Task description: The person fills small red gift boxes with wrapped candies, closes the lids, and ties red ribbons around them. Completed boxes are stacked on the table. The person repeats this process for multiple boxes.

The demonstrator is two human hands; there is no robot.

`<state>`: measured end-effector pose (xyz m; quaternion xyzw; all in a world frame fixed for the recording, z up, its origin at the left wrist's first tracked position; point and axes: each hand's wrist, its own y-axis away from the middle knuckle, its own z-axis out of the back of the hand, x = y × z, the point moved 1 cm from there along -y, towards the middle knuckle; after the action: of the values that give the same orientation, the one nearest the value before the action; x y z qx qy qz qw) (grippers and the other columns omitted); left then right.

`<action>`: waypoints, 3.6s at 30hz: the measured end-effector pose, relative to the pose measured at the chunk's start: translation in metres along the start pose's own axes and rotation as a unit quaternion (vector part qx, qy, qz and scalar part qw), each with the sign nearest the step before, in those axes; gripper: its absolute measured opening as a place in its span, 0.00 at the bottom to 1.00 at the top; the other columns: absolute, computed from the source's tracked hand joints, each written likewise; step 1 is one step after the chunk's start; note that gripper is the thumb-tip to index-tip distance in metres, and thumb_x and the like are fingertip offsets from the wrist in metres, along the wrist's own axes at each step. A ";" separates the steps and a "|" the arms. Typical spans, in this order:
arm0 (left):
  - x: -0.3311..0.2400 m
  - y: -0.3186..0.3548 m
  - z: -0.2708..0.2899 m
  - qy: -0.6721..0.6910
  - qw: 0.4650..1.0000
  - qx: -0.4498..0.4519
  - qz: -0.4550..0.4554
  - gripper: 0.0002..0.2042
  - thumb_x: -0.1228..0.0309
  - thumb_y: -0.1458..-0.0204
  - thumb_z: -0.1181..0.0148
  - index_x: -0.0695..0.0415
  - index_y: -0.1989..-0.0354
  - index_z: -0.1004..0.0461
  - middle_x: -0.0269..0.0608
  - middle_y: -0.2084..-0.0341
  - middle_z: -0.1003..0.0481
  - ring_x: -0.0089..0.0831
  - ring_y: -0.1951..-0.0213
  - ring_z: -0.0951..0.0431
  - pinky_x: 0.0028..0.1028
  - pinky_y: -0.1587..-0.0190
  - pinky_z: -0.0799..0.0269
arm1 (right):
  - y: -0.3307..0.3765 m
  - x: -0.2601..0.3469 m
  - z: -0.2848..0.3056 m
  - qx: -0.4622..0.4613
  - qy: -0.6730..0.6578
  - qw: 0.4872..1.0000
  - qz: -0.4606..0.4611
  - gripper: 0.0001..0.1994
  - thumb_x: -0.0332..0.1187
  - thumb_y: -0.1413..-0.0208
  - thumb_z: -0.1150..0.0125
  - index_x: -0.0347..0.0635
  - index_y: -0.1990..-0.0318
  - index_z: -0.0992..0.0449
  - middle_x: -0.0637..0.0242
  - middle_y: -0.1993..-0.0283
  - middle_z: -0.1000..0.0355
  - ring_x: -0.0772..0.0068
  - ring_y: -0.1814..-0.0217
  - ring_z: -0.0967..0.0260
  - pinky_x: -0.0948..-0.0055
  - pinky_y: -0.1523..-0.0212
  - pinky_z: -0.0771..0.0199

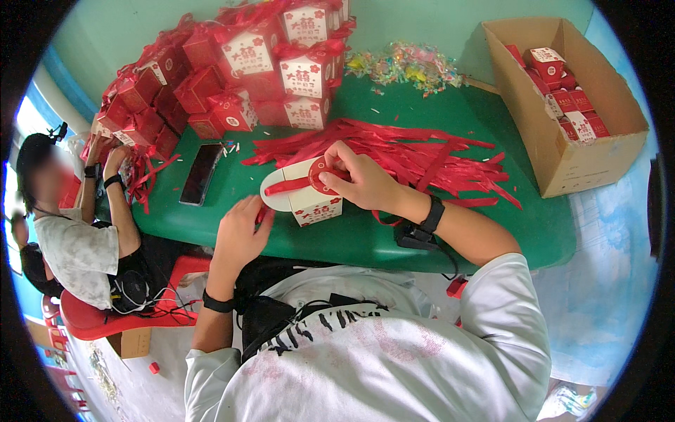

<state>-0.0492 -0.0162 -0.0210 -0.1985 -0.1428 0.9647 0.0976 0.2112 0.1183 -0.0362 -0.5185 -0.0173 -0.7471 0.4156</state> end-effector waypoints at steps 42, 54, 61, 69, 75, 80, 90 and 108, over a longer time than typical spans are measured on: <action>0.017 -0.016 0.005 0.291 0.941 0.166 0.045 0.10 0.70 0.31 0.46 0.65 0.57 0.22 0.42 0.69 0.20 0.30 0.63 0.19 0.32 0.55 0.23 | -0.023 0.019 0.058 0.237 -0.239 0.909 -0.246 0.18 0.50 0.23 0.54 0.46 0.43 0.33 0.67 0.61 0.26 0.74 0.58 0.24 0.72 0.61 0.21; 0.012 -0.021 0.004 0.474 0.858 0.178 0.079 0.12 0.69 0.26 0.52 0.64 0.55 0.24 0.39 0.63 0.21 0.28 0.60 0.20 0.30 0.53 0.24 | -0.018 0.037 0.077 0.332 -0.130 0.886 -0.298 0.17 0.45 0.26 0.46 0.41 0.43 0.29 0.67 0.62 0.22 0.71 0.61 0.18 0.69 0.63 0.18; 0.008 -0.021 0.004 0.479 0.856 0.179 0.076 0.12 0.68 0.25 0.52 0.63 0.55 0.25 0.37 0.64 0.23 0.27 0.61 0.22 0.30 0.54 0.25 | -0.020 0.024 0.069 0.418 -0.070 0.861 -0.281 0.18 0.43 0.27 0.49 0.38 0.59 0.20 0.62 0.61 0.14 0.73 0.57 0.16 0.70 0.57 0.21; 0.006 -0.019 -0.008 0.500 0.847 0.162 0.080 0.12 0.67 0.25 0.52 0.61 0.55 0.25 0.35 0.65 0.24 0.25 0.62 0.24 0.29 0.55 0.26 | -0.005 0.026 0.056 0.560 0.028 0.791 -0.246 0.20 0.44 0.32 0.48 0.37 0.55 0.15 0.59 0.58 0.13 0.68 0.54 0.15 0.66 0.56 0.18; -0.005 -0.023 -0.002 0.449 0.878 0.153 0.063 0.12 0.66 0.25 0.51 0.62 0.54 0.26 0.34 0.67 0.25 0.24 0.63 0.25 0.28 0.56 0.27 | -0.011 0.045 0.068 0.478 0.149 0.854 -0.141 0.25 0.54 0.29 0.45 0.40 0.56 0.14 0.61 0.64 0.15 0.65 0.61 0.18 0.65 0.57 0.21; -0.016 -0.033 0.002 0.382 0.916 0.096 0.073 0.12 0.65 0.25 0.52 0.62 0.53 0.26 0.35 0.71 0.25 0.22 0.67 0.27 0.26 0.61 0.30 | -0.017 0.055 0.071 0.285 0.201 0.924 -0.158 0.30 0.59 0.29 0.49 0.38 0.60 0.15 0.52 0.67 0.20 0.55 0.65 0.22 0.58 0.59 0.24; -0.003 -0.061 -0.016 0.348 0.933 -0.014 0.095 0.16 0.63 0.26 0.51 0.62 0.64 0.27 0.33 0.78 0.31 0.20 0.73 0.35 0.27 0.69 0.38 | -0.013 0.025 0.049 0.328 0.111 0.935 -0.075 0.23 0.47 0.28 0.51 0.41 0.64 0.15 0.54 0.65 0.19 0.52 0.62 0.21 0.54 0.54 0.24; -0.027 -0.086 -0.003 0.155 0.977 -0.142 -0.045 0.07 0.71 0.36 0.39 0.62 0.58 0.23 0.48 0.59 0.23 0.44 0.57 0.21 0.39 0.52 0.25 | -0.011 0.048 0.035 0.000 0.270 0.962 -0.049 0.28 0.59 0.35 0.39 0.39 0.70 0.24 0.60 0.75 0.24 0.53 0.72 0.24 0.57 0.70 0.28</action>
<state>-0.0120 0.0583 0.0131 -0.3504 -0.2706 0.8868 0.1324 0.2248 0.1122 0.0222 -0.2961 0.0702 -0.8786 0.3681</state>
